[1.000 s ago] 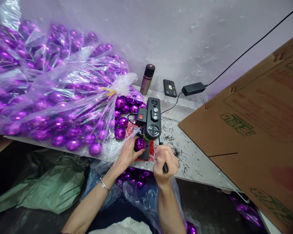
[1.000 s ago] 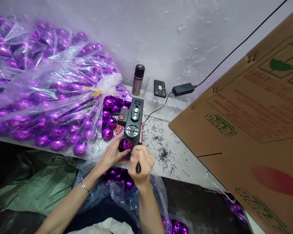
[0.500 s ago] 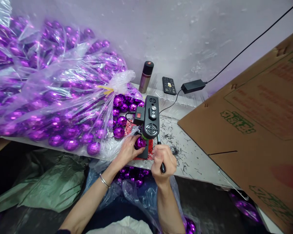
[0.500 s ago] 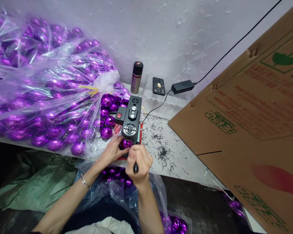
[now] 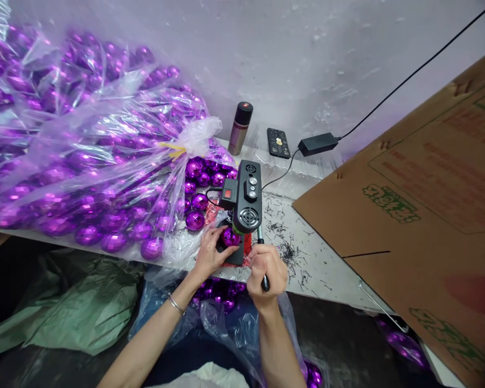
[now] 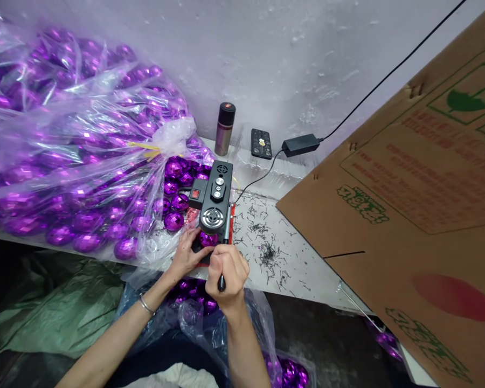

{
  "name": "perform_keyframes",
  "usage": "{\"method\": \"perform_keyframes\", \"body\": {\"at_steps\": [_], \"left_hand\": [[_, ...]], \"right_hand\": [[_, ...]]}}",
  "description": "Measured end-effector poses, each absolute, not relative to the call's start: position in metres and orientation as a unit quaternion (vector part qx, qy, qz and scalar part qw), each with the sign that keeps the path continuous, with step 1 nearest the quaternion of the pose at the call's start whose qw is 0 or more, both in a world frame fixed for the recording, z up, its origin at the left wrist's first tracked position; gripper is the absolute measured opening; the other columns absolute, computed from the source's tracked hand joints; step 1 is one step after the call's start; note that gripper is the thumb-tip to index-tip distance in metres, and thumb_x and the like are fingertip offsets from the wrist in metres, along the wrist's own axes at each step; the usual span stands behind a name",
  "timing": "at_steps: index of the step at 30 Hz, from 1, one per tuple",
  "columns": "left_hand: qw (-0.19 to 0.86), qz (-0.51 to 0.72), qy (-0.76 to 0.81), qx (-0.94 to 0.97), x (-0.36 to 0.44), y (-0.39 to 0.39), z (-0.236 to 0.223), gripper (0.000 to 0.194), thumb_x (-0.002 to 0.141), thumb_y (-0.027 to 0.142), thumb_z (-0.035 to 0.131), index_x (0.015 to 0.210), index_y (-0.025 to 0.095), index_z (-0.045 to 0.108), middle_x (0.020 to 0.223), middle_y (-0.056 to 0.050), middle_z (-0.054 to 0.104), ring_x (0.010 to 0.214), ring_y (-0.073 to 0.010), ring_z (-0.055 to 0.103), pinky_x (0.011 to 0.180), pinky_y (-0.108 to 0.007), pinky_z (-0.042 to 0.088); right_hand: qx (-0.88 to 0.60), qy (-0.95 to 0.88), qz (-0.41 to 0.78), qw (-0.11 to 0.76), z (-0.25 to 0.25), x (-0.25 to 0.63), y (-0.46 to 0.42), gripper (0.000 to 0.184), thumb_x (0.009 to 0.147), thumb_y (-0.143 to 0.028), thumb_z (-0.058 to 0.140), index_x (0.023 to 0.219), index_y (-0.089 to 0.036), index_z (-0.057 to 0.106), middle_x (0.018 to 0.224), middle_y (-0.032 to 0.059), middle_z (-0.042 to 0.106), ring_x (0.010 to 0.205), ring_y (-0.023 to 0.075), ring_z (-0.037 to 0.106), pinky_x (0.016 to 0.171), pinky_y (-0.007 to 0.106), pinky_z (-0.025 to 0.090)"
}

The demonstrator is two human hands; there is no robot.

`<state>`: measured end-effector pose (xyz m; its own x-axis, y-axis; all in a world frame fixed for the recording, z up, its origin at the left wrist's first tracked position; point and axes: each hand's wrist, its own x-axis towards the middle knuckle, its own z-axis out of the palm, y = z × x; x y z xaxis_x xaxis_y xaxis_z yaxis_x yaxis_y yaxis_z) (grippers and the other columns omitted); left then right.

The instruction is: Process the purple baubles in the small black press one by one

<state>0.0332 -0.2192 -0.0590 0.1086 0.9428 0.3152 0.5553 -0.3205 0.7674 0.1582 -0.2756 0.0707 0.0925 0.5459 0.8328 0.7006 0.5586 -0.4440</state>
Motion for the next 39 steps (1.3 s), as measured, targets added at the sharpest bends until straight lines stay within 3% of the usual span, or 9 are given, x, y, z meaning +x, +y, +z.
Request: {"method": "perform_keyframes", "body": {"at_steps": [9, 18, 27, 35, 39], "left_hand": [[0.241, 0.413, 0.524, 0.705, 0.033, -0.219, -0.061, 0.055, 0.084, 0.046, 0.081, 0.131, 0.024, 0.062, 0.121, -0.011, 0.070, 0.126, -0.0331, 0.061, 0.110, -0.053, 0.048], [0.244, 0.429, 0.513, 0.703, 0.035, -0.220, -0.059, 0.055, 0.084, 0.042, 0.082, 0.131, 0.022, 0.063, 0.120, -0.011, 0.070, 0.119, -0.0310, 0.066, 0.106, -0.050, 0.052], [0.242, 0.444, 0.498, 0.704, 0.035, -0.216, -0.062, 0.053, 0.084, 0.046, 0.080, 0.128, 0.021, 0.063, 0.117, -0.011, 0.072, 0.114, -0.0301, 0.068, 0.101, -0.048, 0.055], [0.257, 0.451, 0.493, 0.698, 0.036, -0.211, -0.064, 0.057, 0.081, 0.048, 0.083, 0.128, 0.021, 0.065, 0.116, -0.012, 0.072, 0.114, -0.0315, 0.068, 0.102, -0.051, 0.055], [0.252, 0.463, 0.494, 0.692, 0.033, -0.223, -0.056, 0.058, 0.084, 0.050, 0.080, 0.131, 0.021, 0.062, 0.120, -0.013, 0.072, 0.117, -0.0328, 0.068, 0.102, -0.052, 0.056]], "right_hand": [[-0.447, -0.647, -0.104, 0.609, 0.024, 0.156, -0.270, 0.033, 0.105, -0.023, 0.034, 0.075, -0.023, 0.048, 0.069, -0.0014, 0.056, 0.061, 0.0117, 0.053, 0.066, 0.029, 0.048], [-0.454, -0.648, -0.113, 0.601, 0.022, 0.156, -0.271, 0.034, 0.108, -0.028, 0.034, 0.076, -0.023, 0.046, 0.072, -0.0024, 0.056, 0.062, 0.0106, 0.055, 0.070, 0.029, 0.049], [-0.418, -0.677, -0.144, 0.588, 0.006, 0.160, -0.264, 0.032, 0.106, -0.025, 0.033, 0.076, -0.024, 0.045, 0.070, -0.0020, 0.054, 0.061, 0.0115, 0.053, 0.061, 0.028, 0.046], [-0.477, -0.604, -0.031, 0.638, 0.063, 0.151, -0.270, 0.033, 0.100, -0.011, 0.042, 0.069, -0.022, 0.045, 0.065, -0.0027, 0.049, 0.061, 0.0105, 0.051, 0.057, 0.027, 0.038], [-0.480, -0.591, 0.002, 0.648, 0.086, 0.148, -0.268, 0.034, 0.101, -0.012, 0.044, 0.068, -0.021, 0.047, 0.065, -0.0025, 0.050, 0.061, 0.0110, 0.051, 0.058, 0.028, 0.039]]}}
